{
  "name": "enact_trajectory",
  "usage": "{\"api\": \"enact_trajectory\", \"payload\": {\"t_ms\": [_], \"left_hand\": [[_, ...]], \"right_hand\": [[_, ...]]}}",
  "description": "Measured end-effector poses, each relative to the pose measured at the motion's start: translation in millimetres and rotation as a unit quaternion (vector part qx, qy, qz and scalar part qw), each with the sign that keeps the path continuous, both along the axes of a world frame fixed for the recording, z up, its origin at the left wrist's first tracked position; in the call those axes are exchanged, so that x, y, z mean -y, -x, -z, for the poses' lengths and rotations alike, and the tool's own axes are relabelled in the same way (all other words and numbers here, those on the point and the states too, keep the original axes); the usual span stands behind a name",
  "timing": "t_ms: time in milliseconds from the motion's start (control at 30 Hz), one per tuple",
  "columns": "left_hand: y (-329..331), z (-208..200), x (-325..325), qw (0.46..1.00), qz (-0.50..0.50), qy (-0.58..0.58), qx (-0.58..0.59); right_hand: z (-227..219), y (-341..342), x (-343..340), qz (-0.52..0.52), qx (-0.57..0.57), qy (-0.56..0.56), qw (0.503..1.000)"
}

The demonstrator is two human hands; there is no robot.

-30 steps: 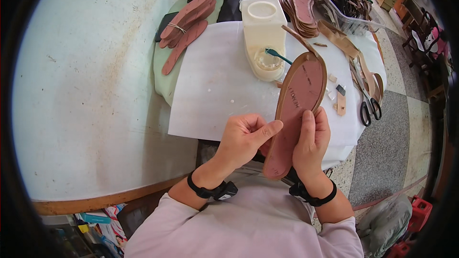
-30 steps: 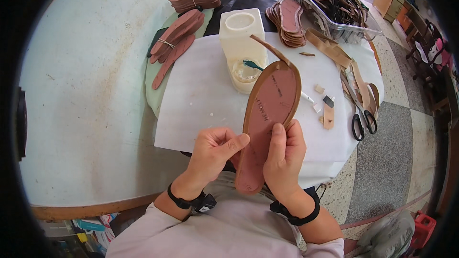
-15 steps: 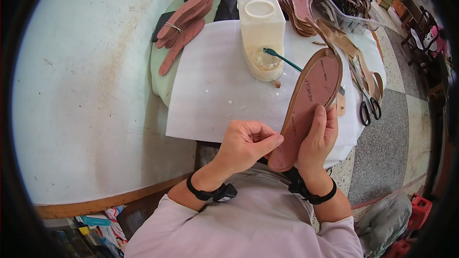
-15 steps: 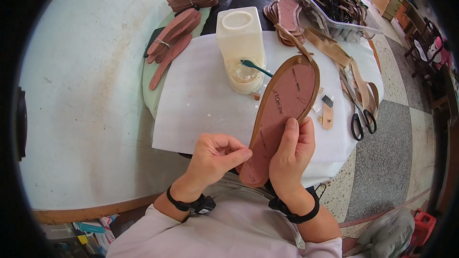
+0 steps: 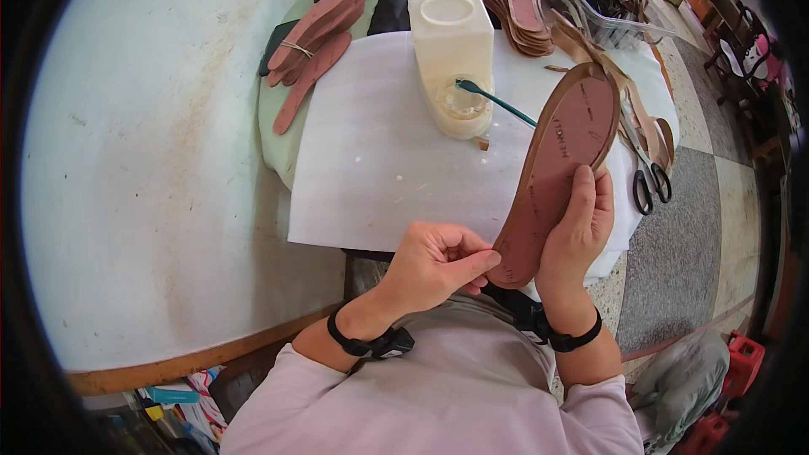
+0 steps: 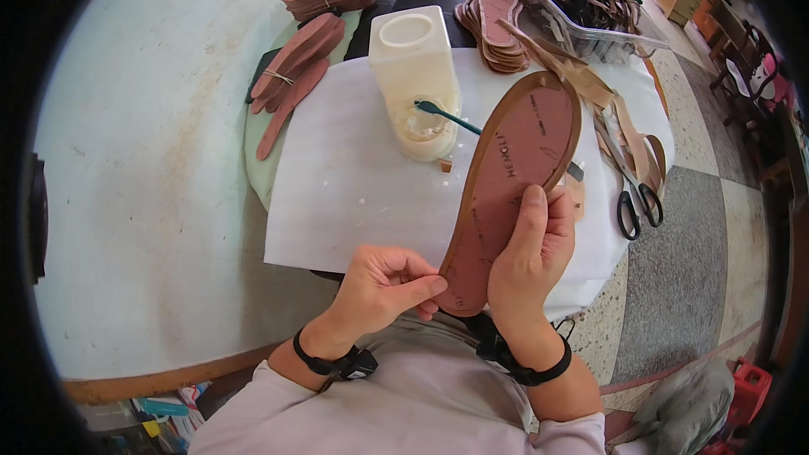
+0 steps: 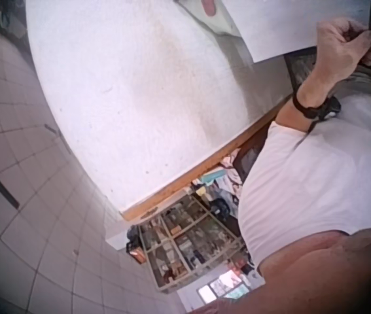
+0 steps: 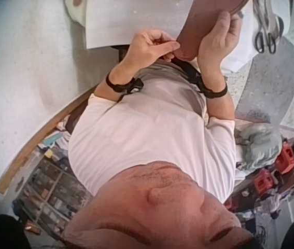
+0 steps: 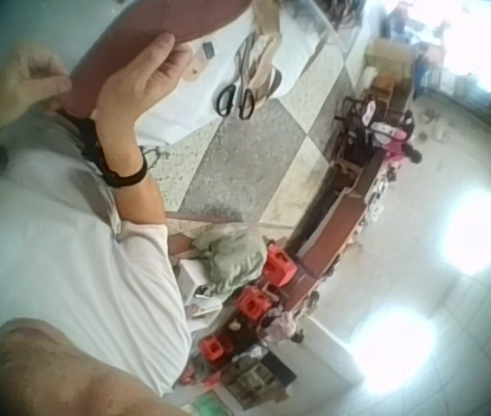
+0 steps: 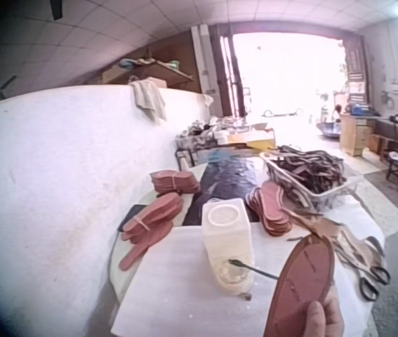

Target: Applying adhesive to shoe insole components and assembling them.

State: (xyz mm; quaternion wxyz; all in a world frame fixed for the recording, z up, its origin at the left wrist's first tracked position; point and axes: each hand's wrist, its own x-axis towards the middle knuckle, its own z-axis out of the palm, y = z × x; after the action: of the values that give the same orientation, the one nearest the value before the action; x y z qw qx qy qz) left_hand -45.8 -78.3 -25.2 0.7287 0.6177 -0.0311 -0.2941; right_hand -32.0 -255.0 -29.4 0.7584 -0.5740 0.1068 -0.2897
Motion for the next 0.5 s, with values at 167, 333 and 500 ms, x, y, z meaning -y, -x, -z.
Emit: {"api": "enact_trajectory", "payload": {"t_ms": [167,333,500], "left_hand": [[0,2,3,1.0,0.001,0.01,-0.011],[-3,-1,5,0.998,-0.009,0.032,-0.048],[-5,-8,10,0.999,-0.004,0.034,-0.039]], "right_hand": [[2,-3,3,-0.006,-0.005,-0.029,1.0],[3,-7,3,0.008,-0.005,-0.05,0.999],[8,-11,9,0.054,-0.017,0.025,0.998]]}}
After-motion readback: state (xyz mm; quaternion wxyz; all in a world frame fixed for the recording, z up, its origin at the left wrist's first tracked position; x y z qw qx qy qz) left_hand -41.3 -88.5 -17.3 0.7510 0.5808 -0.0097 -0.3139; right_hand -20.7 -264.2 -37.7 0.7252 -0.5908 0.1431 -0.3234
